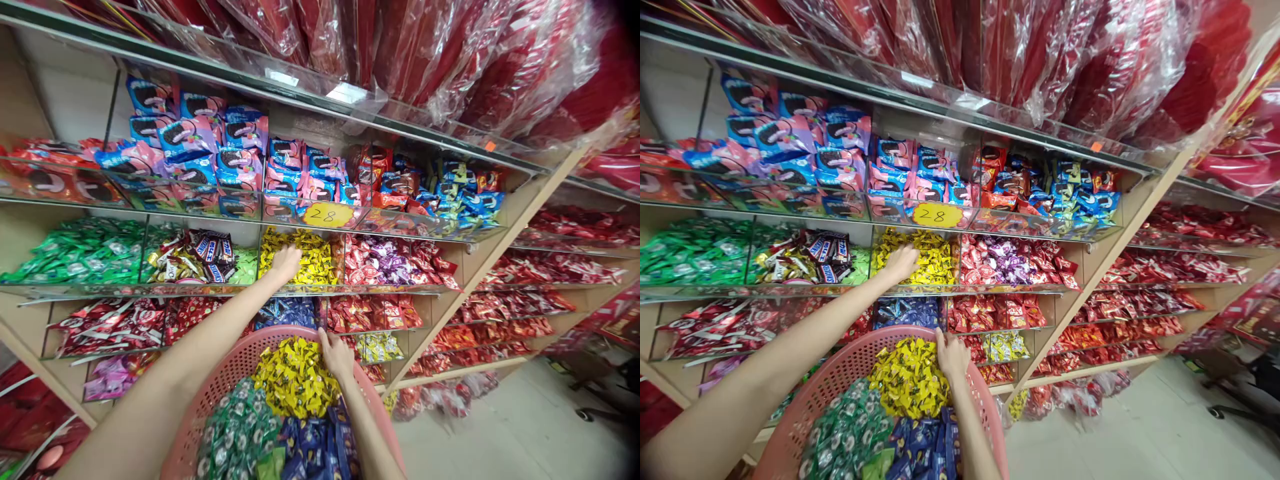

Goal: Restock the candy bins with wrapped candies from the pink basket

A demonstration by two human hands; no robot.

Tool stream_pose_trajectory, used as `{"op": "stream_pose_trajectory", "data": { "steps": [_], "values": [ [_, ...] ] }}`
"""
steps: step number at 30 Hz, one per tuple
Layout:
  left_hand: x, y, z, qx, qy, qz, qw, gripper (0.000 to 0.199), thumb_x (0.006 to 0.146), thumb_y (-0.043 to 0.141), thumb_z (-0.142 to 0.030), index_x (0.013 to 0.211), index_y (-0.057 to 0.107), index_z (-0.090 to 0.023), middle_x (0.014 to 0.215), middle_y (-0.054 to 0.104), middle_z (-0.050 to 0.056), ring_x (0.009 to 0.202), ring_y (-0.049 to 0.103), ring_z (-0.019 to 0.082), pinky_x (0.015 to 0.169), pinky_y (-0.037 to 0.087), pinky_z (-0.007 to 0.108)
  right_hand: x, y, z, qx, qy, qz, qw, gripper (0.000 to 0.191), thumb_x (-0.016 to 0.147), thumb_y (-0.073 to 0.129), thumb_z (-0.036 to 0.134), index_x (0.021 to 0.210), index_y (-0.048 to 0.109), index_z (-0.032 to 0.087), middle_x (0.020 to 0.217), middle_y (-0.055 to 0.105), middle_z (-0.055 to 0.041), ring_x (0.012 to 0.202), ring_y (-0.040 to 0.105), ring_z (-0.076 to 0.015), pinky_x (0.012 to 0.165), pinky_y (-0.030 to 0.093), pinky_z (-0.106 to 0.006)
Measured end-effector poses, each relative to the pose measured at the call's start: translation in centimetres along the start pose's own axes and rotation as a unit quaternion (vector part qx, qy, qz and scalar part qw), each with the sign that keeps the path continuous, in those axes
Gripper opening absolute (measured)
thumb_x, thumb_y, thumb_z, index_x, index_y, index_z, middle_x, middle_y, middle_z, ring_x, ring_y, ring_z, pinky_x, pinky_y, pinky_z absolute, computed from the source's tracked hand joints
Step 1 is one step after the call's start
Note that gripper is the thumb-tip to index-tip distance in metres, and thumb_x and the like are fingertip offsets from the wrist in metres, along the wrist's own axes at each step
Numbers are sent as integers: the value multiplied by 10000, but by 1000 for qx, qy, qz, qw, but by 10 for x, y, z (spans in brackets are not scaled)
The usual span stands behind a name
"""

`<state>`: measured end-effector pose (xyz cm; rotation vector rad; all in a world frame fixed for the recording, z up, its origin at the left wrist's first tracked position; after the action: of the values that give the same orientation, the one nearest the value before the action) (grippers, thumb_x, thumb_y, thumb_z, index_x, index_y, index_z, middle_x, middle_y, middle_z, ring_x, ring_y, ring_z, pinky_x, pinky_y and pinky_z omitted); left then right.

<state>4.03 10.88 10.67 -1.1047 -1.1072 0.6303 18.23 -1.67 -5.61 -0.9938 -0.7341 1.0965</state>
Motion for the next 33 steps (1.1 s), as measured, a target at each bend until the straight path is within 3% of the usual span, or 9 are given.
{"op": "stream_pose_trajectory", "data": {
  "steps": [7,11,14,19,21,24,26,29,33],
  "values": [
    [-5,-4,-3,24,9,-6,1000,232,777,408,-133,920,591,-136,1003,535,106,953,488,217,761,412,315,2,-1,1,-1,-8,3,1000,646,812,83,592,954,603,236,959,631,-83,928,553,-226,754,359,-315],
    [-6,-10,-4,49,20,-44,998,228,787,385,-114,912,574,-100,985,542,119,931,489,222,737,415,319,4,2,1,-4,-10,7,1000,659,805,70,601,954,600,238,976,624,-80,921,551,-225,735,362,-309],
    [-11,-24,-4,38,6,-82,996,211,798,377,-118,920,549,-105,972,541,112,924,486,207,742,404,299,4,3,1,-3,-12,4,1000,659,802,66,607,941,600,245,979,625,-75,922,551,-228,742,359,-320],
    [-58,-56,-6,-69,34,-155,985,167,821,374,-199,846,530,-144,904,528,65,852,492,170,700,385,259,3,0,-1,-6,-7,7,1000,665,804,64,602,951,599,235,974,629,-88,937,552,-226,757,352,-320],
    [-87,-58,-4,-148,70,-149,975,163,826,372,-215,802,523,-157,853,527,36,807,492,146,699,374,245,3,-1,-2,-9,-5,11,1000,672,806,60,599,946,603,228,978,628,-93,935,554,-222,756,352,-313],
    [-126,-39,2,-264,123,-53,955,176,818,385,-221,726,524,-162,773,531,2,711,490,112,655,363,216,3,0,-2,-10,-8,12,1000,669,806,61,600,948,603,233,979,628,-86,927,557,-220,751,355,-311],
    [-145,-17,9,-290,119,20,949,194,799,416,-249,665,528,-163,723,530,-11,660,483,104,613,348,203,3,1,-1,-10,-15,10,1000,664,807,66,600,964,600,238,978,628,-84,926,556,-220,752,356,-311],
    [-163,12,17,-267,72,99,956,187,783,419,-264,668,537,-174,676,538,-17,618,484,108,559,319,195,2,2,1,-11,-23,13,1000,667,810,68,597,976,601,232,979,627,-91,934,554,-219,756,355,-308],
    [-175,37,20,-192,26,138,971,159,770,416,-249,680,534,-191,668,558,-5,636,513,134,540,295,199,-2,1,3,-10,-25,10,1000,664,812,73,595,990,599,232,972,630,-95,932,554,-217,763,354,-311]
  ]
}}
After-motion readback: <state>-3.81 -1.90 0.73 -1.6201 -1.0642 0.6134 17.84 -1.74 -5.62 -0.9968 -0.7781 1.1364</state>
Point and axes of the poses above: each hand's wrist, its own x-axis towards the middle knuckle, its own y-axis out of the palm, z = x × y, the point moved 1 cm from there along x, towards the middle knuckle
